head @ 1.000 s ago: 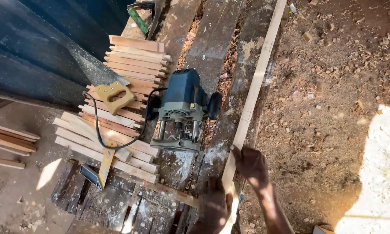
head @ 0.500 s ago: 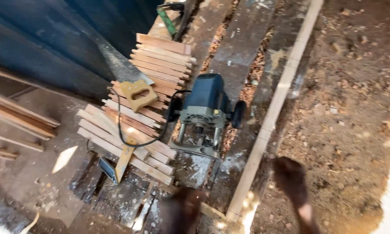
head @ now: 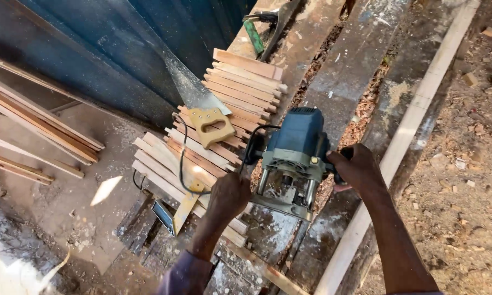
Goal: Using a power router to cut a groove along the edge of a wooden plank on a workbench.
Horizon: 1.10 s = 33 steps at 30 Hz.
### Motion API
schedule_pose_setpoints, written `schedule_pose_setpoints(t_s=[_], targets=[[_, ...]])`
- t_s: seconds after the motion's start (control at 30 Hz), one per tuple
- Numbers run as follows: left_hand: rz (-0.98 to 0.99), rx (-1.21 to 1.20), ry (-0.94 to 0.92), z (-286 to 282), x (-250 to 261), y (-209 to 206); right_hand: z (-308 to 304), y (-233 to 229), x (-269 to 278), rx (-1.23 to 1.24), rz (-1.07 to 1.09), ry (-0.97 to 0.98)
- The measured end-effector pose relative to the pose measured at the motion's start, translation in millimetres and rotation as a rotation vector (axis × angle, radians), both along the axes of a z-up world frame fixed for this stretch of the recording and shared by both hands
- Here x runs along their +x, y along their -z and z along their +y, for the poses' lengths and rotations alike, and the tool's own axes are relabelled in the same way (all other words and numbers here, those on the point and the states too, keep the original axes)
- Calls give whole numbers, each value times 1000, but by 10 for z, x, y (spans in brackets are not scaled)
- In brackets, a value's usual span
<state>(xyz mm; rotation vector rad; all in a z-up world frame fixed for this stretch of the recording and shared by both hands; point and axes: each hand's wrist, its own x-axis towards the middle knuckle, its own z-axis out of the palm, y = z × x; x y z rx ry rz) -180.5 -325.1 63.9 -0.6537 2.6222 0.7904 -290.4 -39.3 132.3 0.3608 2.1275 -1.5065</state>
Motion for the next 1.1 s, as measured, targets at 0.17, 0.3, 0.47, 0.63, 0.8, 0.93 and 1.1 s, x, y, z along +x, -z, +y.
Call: schedule_pose_setpoints(t_s=[0.17,0.3,0.47,0.63,0.8,0.93,1.1], targets=[[121,-33,-41,-82,-132,-158,-32,139,-59,57,-20,-2],[364,44,-41,-225,-525,-64,-53,88,-73,-32,-20,69],[243,-90,-8,-60,-908,86,-69,428,-92,-95,-62,156],[175,-127,-23,148,-1058,-24,-60,501,-60,-132,-18,240],[243,65,-183,25,-1011,-109,-189,316,35,-97,36,360],[204,99,-209,46,-944,-39,-380,-266,78,34,205,148],[366,411,-303,111,-842,21,-729,-911,167,422,530,-199]])
